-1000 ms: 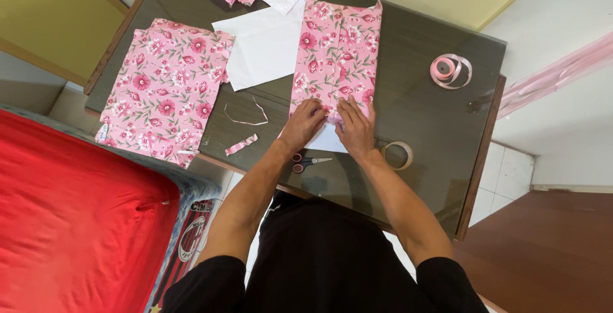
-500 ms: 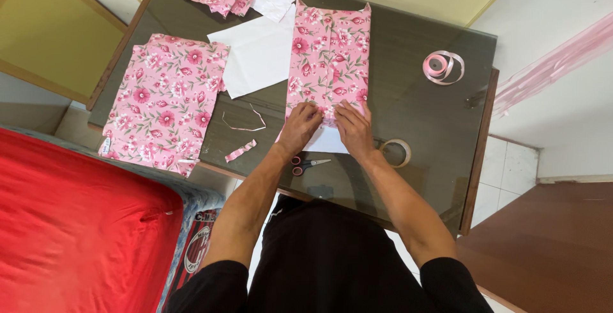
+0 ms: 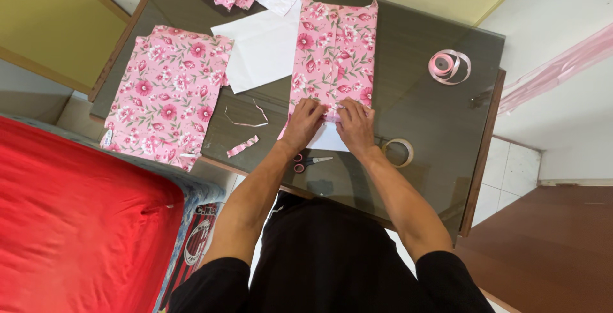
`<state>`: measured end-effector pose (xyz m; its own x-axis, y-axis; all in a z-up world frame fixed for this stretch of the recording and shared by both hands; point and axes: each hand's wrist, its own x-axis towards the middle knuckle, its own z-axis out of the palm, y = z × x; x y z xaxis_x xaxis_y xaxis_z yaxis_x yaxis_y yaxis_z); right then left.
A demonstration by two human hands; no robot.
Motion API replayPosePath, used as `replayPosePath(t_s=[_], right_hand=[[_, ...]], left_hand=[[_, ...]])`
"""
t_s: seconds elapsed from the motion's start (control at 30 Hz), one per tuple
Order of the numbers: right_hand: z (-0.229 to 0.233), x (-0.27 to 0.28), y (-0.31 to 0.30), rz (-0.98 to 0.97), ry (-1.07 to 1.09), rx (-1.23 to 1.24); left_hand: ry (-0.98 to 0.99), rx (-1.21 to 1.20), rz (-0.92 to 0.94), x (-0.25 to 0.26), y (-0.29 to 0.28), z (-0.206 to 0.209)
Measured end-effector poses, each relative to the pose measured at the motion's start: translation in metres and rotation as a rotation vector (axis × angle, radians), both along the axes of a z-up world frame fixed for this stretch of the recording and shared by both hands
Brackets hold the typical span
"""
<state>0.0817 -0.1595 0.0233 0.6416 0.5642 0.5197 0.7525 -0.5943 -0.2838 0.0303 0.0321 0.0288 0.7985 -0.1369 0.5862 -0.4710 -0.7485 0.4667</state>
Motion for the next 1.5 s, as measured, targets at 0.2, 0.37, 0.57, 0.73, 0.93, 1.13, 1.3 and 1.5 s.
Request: replayPosePath(t_s=[0.2,0.37,0.57,0.73,0.93,1.13,1.3,1.5], right_hand=[[-0.015,0.008,-0.043,-0.119,0.048,0.304],[-0.044,0.016,-0.130,-0.592,0.320,0.180],[-0.068,0.009,-0.180,-0.569,0.789,-0.077],[-0.072,-0.004,-0.175,-0.469,0.535,0.252],[-0.012,-0.008,-0.150,-0.427,0.448,0.567],[0.043,-0.023,-0.109,-0.173,0.370,0.813],[0.066,-0.036,-0.079,0.054,0.467,0.819],[0.066,-0.038,-0.060,0.105,0.884,0.928]], left_hand=[[-0.015,-0.041,-0.025,0.002,0.000,0.003],[0.058,-0.105,-0.096,-0.002,0.009,0.004],[0.116,-0.099,-0.138,-0.005,0.014,0.010],[0.051,-0.115,-0.170,-0.009,0.011,0.020],[0.026,-0.191,-0.068,-0.025,-0.015,0.056],[0.184,-0.444,-0.272,-0.041,-0.065,0.089],[0.298,-0.483,-0.198,-0.055,-0.073,0.100],[0.170,-0.341,-0.150,-0.079,-0.047,0.090]])
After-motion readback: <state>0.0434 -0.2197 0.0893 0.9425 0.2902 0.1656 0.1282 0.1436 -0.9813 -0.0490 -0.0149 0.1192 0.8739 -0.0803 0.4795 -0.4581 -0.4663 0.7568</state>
